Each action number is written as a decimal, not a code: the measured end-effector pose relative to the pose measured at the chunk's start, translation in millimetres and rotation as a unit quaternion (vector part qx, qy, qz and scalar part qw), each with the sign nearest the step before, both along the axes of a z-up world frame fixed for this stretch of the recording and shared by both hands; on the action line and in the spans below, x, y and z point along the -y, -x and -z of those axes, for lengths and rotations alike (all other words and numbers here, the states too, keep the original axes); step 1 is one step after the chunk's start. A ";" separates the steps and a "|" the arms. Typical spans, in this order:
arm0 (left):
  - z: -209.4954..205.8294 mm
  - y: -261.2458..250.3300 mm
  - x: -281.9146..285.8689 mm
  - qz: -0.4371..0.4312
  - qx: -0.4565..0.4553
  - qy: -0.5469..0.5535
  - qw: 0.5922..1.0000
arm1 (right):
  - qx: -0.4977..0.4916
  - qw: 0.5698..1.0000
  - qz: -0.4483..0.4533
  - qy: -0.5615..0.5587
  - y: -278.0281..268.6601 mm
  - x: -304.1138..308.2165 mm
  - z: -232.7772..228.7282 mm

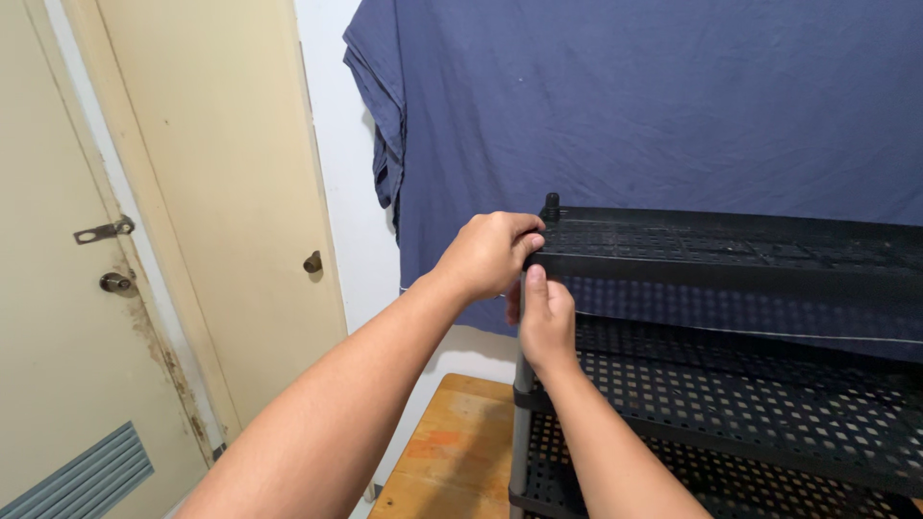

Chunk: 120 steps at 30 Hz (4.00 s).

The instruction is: The person removes four gray plastic end caps from the top corners of a black plastic shelving unit, placing them on a wooden table. Then the person lifts off the top shelf and sets it aside on the table.

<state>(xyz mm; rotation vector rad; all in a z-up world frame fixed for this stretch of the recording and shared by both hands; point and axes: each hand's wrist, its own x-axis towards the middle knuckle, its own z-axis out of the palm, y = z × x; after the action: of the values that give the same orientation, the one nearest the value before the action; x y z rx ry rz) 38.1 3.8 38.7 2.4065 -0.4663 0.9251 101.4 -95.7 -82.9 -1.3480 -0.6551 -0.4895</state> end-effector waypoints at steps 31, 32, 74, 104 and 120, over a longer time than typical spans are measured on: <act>-9.2 -12.2 -1.6 0.016 0.029 0.014 0.999 | -0.030 0.997 -0.039 -0.052 0.1 -5.7 -0.4; -9.2 -12.3 -1.1 0.013 0.031 0.014 0.999 | -0.033 0.998 -0.035 -0.050 1.1 -5.9 -1.0; 10.6 10.3 87.5 0.085 0.247 -0.040 0.965 | -0.005 0.986 0.166 -0.010 46.8 187.8 -1.6; 1.5 -23.6 347.0 0.111 0.164 -0.121 0.973 | 0.057 0.893 0.441 -0.066 27.9 482.9 -18.2; -20.5 -1.3 458.6 0.049 -0.014 -0.032 0.998 | 0.009 0.978 0.204 -0.051 -102.4 546.8 6.9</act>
<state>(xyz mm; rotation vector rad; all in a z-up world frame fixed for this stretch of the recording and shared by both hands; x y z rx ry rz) 39.4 -454.7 59.2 2.4258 -0.6061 0.8451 203.8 -642.4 -89.8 -1.3853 -0.3587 -0.8552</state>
